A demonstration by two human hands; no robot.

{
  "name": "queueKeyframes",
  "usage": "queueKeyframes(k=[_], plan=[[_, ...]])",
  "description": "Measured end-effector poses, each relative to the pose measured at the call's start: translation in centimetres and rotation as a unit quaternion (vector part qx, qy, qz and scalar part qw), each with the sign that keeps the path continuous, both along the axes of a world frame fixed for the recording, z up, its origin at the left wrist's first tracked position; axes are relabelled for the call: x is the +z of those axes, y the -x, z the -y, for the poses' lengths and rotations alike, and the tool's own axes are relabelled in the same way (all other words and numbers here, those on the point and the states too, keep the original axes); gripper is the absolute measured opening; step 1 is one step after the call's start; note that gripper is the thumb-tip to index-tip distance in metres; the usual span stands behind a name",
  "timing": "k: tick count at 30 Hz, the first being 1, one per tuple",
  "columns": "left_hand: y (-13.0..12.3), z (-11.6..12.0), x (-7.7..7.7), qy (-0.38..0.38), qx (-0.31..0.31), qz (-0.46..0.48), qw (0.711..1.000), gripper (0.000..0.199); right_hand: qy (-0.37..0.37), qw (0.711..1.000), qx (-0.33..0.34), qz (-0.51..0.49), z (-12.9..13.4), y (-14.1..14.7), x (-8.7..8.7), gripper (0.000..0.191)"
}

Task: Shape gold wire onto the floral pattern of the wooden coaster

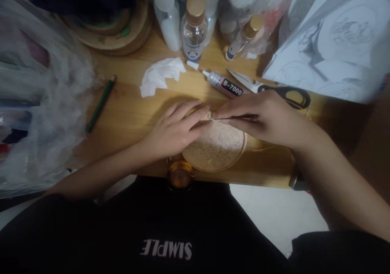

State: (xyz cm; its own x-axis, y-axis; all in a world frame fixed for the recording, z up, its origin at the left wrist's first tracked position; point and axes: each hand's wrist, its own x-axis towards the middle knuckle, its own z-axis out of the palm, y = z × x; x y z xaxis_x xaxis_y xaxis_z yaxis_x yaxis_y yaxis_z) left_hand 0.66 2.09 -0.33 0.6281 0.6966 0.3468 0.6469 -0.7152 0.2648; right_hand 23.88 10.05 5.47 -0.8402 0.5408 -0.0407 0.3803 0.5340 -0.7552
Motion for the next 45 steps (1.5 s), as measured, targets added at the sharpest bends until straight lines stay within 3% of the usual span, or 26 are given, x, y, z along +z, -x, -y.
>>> queueKeyframes(k=[8,20,26,34,45], plan=[[0.0,-0.1,0.1,-0.003,-0.001,-0.006,1.0,0.024,-0.02,0.998,-0.044,-0.028,0.8,0.3,-0.4,0.017],[0.0,0.0,-0.2,0.032,-0.012,-0.006,0.999,0.026,0.057,0.986,-0.155,-0.007,1.7,0.2,-0.8,0.016],[-0.2,0.0,-0.3,0.018,0.006,-0.004,1.0,0.023,0.044,0.98,-0.196,0.003,2.4,0.3,-0.9,0.016],[-0.2,0.0,0.0,0.0,0.015,-0.003,1.0,0.024,0.031,0.991,-0.13,-0.027,2.2,-0.5,-1.1,0.025],[-0.4,0.3,-0.1,0.001,0.018,-0.013,1.0,0.025,0.038,0.99,-0.132,-0.034,2.2,-0.8,-1.3,0.026]])
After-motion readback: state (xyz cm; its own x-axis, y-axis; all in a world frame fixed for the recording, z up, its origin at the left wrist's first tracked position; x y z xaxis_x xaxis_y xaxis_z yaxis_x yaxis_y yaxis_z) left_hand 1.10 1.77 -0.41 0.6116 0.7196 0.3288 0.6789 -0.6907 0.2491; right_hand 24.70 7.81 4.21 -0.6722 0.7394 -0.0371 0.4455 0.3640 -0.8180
